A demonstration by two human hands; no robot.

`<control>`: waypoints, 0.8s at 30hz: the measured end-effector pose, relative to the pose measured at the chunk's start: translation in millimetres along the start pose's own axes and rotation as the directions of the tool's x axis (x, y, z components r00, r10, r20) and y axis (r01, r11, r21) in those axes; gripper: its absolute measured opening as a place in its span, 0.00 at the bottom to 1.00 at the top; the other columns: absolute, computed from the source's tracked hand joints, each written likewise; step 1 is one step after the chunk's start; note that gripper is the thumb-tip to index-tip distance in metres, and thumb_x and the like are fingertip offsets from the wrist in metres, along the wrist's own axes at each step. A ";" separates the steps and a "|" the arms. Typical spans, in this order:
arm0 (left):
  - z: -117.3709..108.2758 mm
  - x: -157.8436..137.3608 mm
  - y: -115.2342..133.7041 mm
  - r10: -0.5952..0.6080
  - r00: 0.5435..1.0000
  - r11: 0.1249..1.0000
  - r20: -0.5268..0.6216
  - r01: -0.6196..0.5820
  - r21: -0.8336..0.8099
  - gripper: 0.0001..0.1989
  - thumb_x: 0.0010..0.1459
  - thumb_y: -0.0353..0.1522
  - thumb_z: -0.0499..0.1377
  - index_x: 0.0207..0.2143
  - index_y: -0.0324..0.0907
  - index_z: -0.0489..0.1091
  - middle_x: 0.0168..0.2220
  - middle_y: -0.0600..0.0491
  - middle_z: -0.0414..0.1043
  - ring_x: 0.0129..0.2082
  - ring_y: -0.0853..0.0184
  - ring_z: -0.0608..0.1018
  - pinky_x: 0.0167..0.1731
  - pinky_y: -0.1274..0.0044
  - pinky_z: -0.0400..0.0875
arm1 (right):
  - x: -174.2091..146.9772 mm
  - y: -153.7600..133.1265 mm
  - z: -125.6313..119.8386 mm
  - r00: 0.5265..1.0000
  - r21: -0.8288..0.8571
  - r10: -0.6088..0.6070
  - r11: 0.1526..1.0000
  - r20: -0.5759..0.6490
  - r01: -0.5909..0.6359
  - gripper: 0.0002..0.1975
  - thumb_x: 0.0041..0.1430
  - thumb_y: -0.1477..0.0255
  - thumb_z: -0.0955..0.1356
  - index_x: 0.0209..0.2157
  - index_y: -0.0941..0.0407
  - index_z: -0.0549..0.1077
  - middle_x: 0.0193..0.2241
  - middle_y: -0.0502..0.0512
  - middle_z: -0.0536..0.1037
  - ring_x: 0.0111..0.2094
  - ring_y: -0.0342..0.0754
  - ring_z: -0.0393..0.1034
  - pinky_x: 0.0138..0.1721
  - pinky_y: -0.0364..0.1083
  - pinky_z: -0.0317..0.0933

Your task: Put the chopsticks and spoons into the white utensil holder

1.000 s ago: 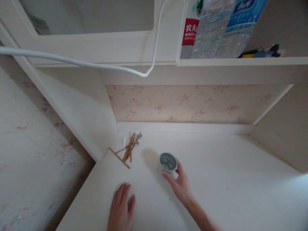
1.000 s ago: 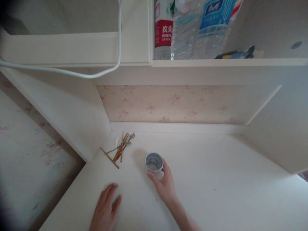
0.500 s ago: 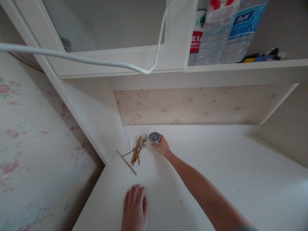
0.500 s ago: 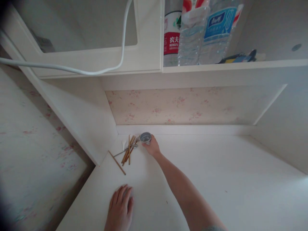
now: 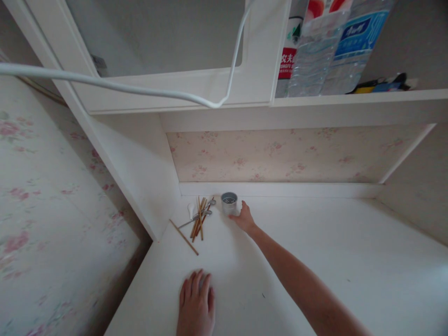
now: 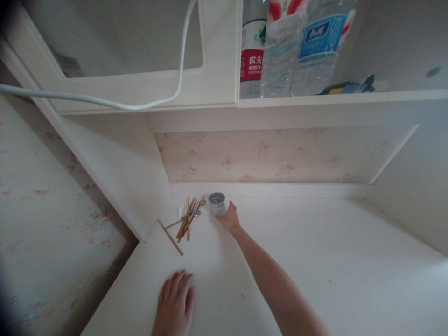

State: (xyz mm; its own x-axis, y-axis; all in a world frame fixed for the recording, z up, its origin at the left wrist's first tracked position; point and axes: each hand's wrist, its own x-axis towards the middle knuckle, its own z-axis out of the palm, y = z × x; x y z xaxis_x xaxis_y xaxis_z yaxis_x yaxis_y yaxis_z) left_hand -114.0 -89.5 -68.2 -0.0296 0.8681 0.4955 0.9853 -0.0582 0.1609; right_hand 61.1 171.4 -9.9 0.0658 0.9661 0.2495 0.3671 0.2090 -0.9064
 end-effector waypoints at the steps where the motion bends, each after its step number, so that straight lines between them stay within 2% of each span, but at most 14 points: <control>1: 0.2 -0.3 -0.6 -0.004 1.000 1.000 0.005 0.004 -0.009 0.16 0.58 0.34 0.54 0.49 0.51 0.71 0.52 0.50 0.73 0.53 0.53 0.73 0.52 0.56 0.68 | -10.1 1.2 -4.6 1.000 0.004 0.031 1.000 -0.004 -0.031 0.40 0.41 0.66 0.75 0.55 0.61 0.60 0.52 0.69 0.67 0.48 0.60 0.69 0.47 0.56 0.65; 4: -0.1 -0.1 -2.9 -0.031 0.999 0.997 0.027 0.033 -0.071 0.16 0.58 0.35 0.54 0.48 0.53 0.72 0.51 0.50 0.74 0.53 0.52 0.72 0.53 0.54 0.67 | -53.2 2.0 -25.7 0.996 0.034 0.088 0.995 0.013 -0.089 0.32 0.49 0.63 0.70 0.55 0.57 0.60 0.47 0.65 0.70 0.39 0.56 0.73 0.37 0.52 0.69; 7: -2.9 5.5 1.2 -0.084 0.994 0.964 0.068 0.098 -0.246 0.12 0.59 0.36 0.53 0.42 0.51 0.74 0.46 0.49 0.76 0.48 0.54 0.75 0.50 0.56 0.70 | -111.4 -0.1 -53.3 0.992 0.074 0.077 0.994 0.097 -0.084 0.22 0.55 0.62 0.67 0.50 0.54 0.63 0.36 0.54 0.75 0.26 0.48 0.71 0.27 0.46 0.66; 10: -9.7 20.6 22.7 -0.133 0.975 0.844 0.180 0.206 -0.495 0.13 0.62 0.38 0.50 0.39 0.48 0.74 0.40 0.47 0.77 0.41 0.58 0.78 0.44 0.65 0.75 | -171.3 0.7 -76.1 0.976 0.094 0.053 0.993 0.210 -0.075 0.12 0.61 0.62 0.64 0.44 0.53 0.67 0.23 0.45 0.71 0.21 0.44 0.65 0.23 0.42 0.58; 13: -18.8 42.6 61.3 -0.081 0.928 0.705 0.363 0.310 -0.638 0.16 0.64 0.40 0.48 0.40 0.47 0.73 0.39 0.47 0.77 0.39 0.62 0.79 0.41 0.71 0.75 | -214.5 5.8 -87.3 0.968 0.026 0.042 0.998 0.246 -0.050 0.11 0.64 0.61 0.64 0.36 0.54 0.72 0.17 0.44 0.66 0.19 0.43 0.61 0.21 0.41 0.52; 15: -22.5 56.6 88.4 -0.016 0.906 0.657 0.422 0.328 -0.679 0.15 0.64 0.39 0.48 0.39 0.46 0.73 0.38 0.48 0.77 0.38 0.64 0.78 0.40 0.74 0.73 | -228.5 8.9 -90.0 0.966 0.008 0.031 0.999 0.256 -0.034 0.13 0.64 0.60 0.63 0.34 0.54 0.73 0.18 0.45 0.67 0.20 0.43 0.61 0.22 0.41 0.51; 18: -19.7 69.9 117.2 0.047 0.883 0.619 0.467 0.342 -0.708 0.14 0.64 0.38 0.48 0.38 0.44 0.72 0.34 0.51 0.77 0.34 0.66 0.78 0.37 0.77 0.71 | -231.1 10.6 -92.0 0.970 0.026 0.021 0.999 0.242 -0.028 0.14 0.65 0.61 0.62 0.35 0.55 0.73 0.21 0.48 0.71 0.21 0.44 0.63 0.23 0.41 0.54; 21: -9.2 72.1 126.9 0.045 0.856 0.584 0.516 0.396 -0.708 0.13 0.63 0.36 0.49 0.38 0.43 0.72 0.33 0.52 0.77 0.33 0.67 0.78 0.36 0.79 0.69 | -225.7 10.0 -93.8 0.971 0.051 0.026 0.998 0.237 -0.039 0.13 0.65 0.64 0.61 0.35 0.56 0.73 0.24 0.51 0.74 0.24 0.44 0.66 0.26 0.41 0.57; 24: -0.6 68.8 124.9 0.040 0.850 0.585 0.526 0.406 -0.702 0.13 0.63 0.36 0.49 0.38 0.43 0.72 0.33 0.53 0.77 0.34 0.68 0.78 0.36 0.79 0.68 | -222.6 9.2 -94.4 0.966 0.053 0.027 0.998 0.256 -0.041 0.12 0.64 0.67 0.61 0.34 0.57 0.72 0.24 0.51 0.75 0.25 0.45 0.67 0.27 0.41 0.58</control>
State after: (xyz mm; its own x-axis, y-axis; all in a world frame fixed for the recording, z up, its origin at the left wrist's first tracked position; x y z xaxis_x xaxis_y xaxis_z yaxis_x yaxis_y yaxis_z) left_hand 6.8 -37.3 -13.5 0.1029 0.9945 -0.0210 0.4460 -0.0272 0.8946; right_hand 137.3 -56.0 -41.7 -0.1639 0.9779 0.1298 0.3147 0.1765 -0.9326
